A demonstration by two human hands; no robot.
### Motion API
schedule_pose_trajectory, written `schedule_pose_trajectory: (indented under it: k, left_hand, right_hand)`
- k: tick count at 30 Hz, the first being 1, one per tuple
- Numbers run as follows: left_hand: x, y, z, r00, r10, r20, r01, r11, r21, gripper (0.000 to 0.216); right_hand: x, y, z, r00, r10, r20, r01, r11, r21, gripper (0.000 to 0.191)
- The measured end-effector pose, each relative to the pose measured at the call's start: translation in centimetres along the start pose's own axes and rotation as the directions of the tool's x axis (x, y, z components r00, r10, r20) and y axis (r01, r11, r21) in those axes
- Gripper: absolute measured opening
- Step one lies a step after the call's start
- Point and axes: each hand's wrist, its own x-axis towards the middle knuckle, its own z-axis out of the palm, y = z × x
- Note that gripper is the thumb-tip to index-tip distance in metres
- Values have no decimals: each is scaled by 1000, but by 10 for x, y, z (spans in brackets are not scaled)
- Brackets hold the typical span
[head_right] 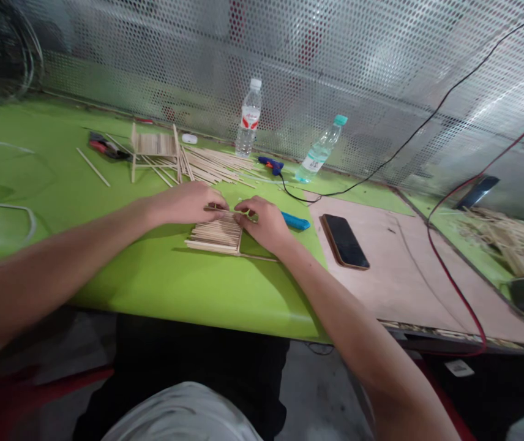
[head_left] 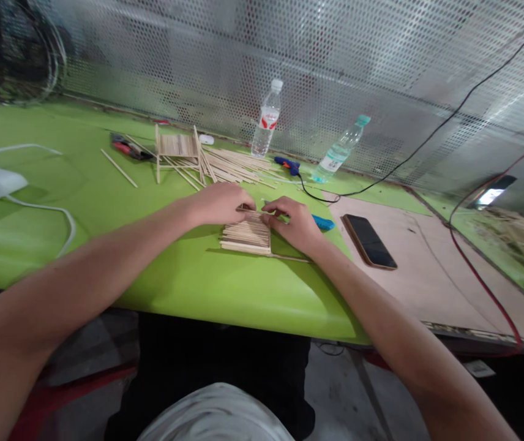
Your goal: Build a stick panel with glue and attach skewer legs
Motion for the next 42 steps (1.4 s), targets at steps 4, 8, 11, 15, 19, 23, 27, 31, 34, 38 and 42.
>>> schedule_pose_trajectory:
  k: [4, 8, 11, 15, 19, 23, 27, 31, 34, 38, 42]
  left_hand:
    - [-1, -5, -2, 999, 18, -46, -18, 1000, 5, 34]
    - [-1, -10, -7, 996, -9, -88, 7, 1000, -17, 33]
    - [-1, -11, -10, 996, -18, -90, 17, 1000, -17, 32]
    - [-2, -6, -13, 997, 7, -74, -8, 1000, -9, 31]
    - [-3, -3, -14, 998, 4, -67, -6, 1000, -18, 31]
    - [-3, -6, -12, 996, 28, -85, -30, 999, -17, 31]
    - [-1, -10, -8, 993, 57, -101, -60, 998, -28, 30]
    - [-1, -10, -8, 994, 53, -97, -58, 997, -50, 29]
    - [-1, -9, -8, 994, 44, -97, -50, 997, -61, 28]
    - [-1, -10, -7, 995, 36, -95, -44, 996, -77, 26]
    - [-1, -11, -7, 996, 22, -82, -30, 994, -101, 25]
  right_hand:
    - [0, -1, 0, 998, -61, -18, 61, 998, 20, 19]
    - [-1, -6, -1, 997, -76, 18, 76, 997, 13, 22]
    - [-2, -7, -1, 996, -83, 42, 84, 997, -1, 23]
    - [-2, -5, 0, 995, -81, 54, 82, 997, -6, 24]
    - [-2, -5, 0, 996, -74, 53, 74, 997, -9, 24]
    - [-2, -5, 0, 996, -69, 57, 69, 998, -5, 24]
    - [-2, -4, 0, 996, -75, 50, 75, 997, -2, 23]
    - [-2, -3, 1, 996, -80, 46, 81, 997, -9, 24]
    - [-2, -2, 1, 996, -77, 48, 78, 997, -9, 24]
    - [-2, -2, 1, 996, -69, 47, 70, 997, -12, 24]
    - [-2, -2, 1, 996, -78, 50, 78, 997, -13, 24]
